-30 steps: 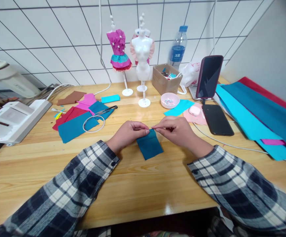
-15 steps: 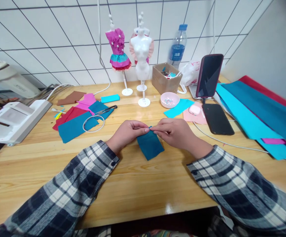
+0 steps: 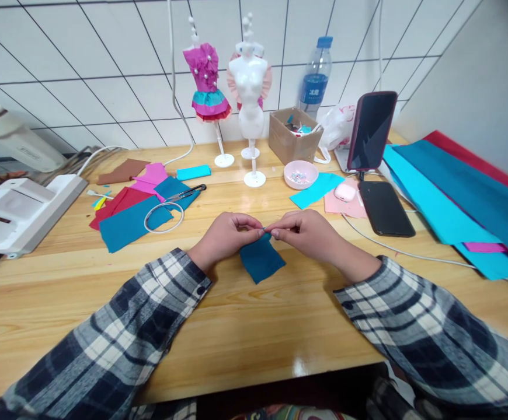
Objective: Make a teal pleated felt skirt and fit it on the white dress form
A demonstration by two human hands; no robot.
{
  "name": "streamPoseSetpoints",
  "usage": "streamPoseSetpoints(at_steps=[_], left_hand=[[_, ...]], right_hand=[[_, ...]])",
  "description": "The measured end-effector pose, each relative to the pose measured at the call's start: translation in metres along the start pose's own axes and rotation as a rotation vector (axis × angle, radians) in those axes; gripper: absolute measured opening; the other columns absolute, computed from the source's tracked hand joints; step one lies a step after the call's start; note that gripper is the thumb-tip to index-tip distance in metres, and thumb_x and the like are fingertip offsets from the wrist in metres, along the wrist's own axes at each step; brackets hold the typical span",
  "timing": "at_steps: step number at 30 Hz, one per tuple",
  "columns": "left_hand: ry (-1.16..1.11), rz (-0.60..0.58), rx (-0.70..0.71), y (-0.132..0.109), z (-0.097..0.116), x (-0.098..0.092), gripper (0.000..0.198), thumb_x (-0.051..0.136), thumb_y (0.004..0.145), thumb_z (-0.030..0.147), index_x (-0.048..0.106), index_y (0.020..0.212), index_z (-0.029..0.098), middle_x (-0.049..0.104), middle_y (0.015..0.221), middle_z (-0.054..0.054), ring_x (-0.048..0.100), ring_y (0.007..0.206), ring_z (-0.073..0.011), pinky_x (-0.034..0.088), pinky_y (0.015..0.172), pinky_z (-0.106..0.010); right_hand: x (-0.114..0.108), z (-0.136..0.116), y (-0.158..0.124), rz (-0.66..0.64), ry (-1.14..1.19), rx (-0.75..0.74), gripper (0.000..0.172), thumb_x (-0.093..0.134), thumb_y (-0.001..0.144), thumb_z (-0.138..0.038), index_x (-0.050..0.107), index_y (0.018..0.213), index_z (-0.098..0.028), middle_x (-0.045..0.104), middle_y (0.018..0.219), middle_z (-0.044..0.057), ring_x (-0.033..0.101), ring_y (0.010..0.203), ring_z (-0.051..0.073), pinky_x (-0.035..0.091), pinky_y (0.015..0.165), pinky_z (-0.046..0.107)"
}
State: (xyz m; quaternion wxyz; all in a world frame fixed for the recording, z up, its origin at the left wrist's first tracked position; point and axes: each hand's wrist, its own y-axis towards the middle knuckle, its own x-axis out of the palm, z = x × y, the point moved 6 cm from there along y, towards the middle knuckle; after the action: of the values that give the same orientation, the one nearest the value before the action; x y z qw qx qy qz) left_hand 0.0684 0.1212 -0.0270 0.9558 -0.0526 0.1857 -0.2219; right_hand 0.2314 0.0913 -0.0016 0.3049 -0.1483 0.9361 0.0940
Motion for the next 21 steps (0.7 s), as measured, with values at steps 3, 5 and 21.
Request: streamPoseSetpoints(at_steps=[3, 5, 21], left_hand=[[-0.012, 0.008, -0.001, 0.0, 0.0, 0.0, 0.033, 0.078, 0.066, 0.043, 0.077, 0.083, 0.015, 0.075, 0.079, -0.005, 0.066, 0.07, -0.0168, 0.048, 0.064, -0.026], [-0.044, 0.007, -0.002, 0.0, 0.0, 0.0, 0.034, 0.079, 0.066, 0.044, 0.077, 0.083, 0.015, 0.076, 0.081, -0.005, 0.066, 0.072, -0.0173, 0.049, 0.065, -0.026], [0.324, 0.031, 0.107, 0.009, 0.004, -0.003, 0.032, 0.074, 0.073, 0.049, 0.081, 0.09, 0.023, 0.079, 0.093, -0.006, 0.069, 0.088, -0.0245, 0.049, 0.083, -0.035]], right_hand=[[-0.001, 0.006, 0.0, 0.018, 0.08, 0.086, 0.015, 0.068, 0.086, -0.025, 0.081, 0.094, -0.026, 0.08, 0.089, 0.002, 0.072, 0.081, 0.019, 0.051, 0.068, 0.027], [-0.005, 0.007, 0.0, 0.06, 0.093, 0.107, 0.015, 0.069, 0.085, -0.026, 0.081, 0.094, -0.025, 0.08, 0.091, 0.003, 0.072, 0.083, 0.019, 0.052, 0.07, 0.028], [-0.001, 0.031, 0.017, 0.059, 0.031, 0.137, 0.01, 0.072, 0.078, -0.026, 0.079, 0.081, -0.019, 0.075, 0.07, 0.001, 0.065, 0.062, 0.012, 0.044, 0.054, 0.02]])
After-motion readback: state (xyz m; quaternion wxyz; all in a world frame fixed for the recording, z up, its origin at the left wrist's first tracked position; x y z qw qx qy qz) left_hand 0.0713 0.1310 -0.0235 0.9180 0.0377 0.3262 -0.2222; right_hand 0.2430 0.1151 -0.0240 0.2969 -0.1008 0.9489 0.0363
